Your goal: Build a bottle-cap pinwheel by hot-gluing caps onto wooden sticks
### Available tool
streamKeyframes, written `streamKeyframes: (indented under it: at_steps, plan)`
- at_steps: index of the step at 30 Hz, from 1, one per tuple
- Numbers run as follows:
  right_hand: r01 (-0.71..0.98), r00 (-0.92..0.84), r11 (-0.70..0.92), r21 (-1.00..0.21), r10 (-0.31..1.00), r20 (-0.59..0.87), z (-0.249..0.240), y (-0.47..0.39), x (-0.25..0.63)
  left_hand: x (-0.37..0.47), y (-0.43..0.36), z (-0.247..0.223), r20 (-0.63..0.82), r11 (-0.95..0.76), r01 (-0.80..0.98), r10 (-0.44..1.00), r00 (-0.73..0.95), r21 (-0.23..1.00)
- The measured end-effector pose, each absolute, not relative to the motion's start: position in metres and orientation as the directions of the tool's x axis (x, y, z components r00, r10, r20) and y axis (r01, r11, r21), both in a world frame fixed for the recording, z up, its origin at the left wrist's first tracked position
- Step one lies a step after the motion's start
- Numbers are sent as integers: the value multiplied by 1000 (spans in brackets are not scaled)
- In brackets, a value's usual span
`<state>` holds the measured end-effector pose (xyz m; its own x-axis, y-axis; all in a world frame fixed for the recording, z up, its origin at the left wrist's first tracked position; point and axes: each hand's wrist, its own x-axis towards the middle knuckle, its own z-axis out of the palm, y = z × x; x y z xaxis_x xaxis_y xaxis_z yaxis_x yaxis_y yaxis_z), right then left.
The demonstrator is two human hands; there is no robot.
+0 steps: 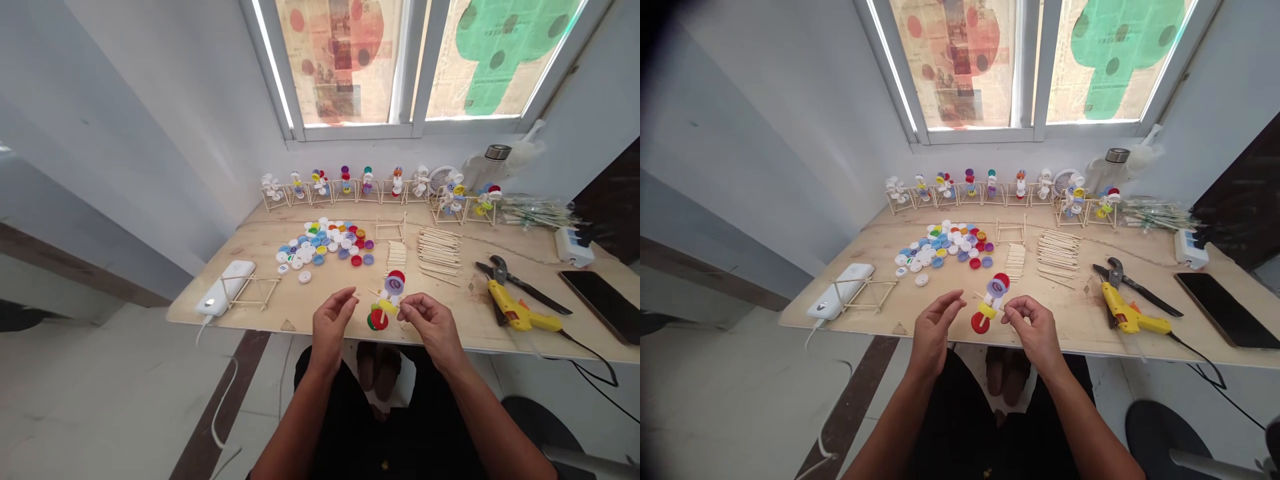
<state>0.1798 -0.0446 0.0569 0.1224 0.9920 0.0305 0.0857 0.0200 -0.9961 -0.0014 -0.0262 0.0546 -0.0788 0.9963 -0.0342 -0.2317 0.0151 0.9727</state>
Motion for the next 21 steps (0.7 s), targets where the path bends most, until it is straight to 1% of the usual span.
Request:
streamKeyframes:
  at_steps: [3,5,6,13,17,21]
  plan:
    - [76,82,22,-997,996,28,60,-45,183,3,-17,61,-151,171,-288,984,91,942]
    - [91,55,20,-996,998,25,63,-44,184,6,-13,64,-179,229,-330,968,176,916]
    - [97,47,19,-995,999,24,65,-43,184,7,-12,65,-185,243,-341,964,193,908]
    - [160,1,43,-986,999,43,76,-37,186,11,-5,64,-167,213,-330,973,162,920]
    - [192,-16,50,-980,999,48,79,-35,191,12,-2,64,-169,198,-341,979,112,919]
    - [300,-33,79,-951,997,72,80,-33,198,14,2,62,-174,193,-365,981,84,911]
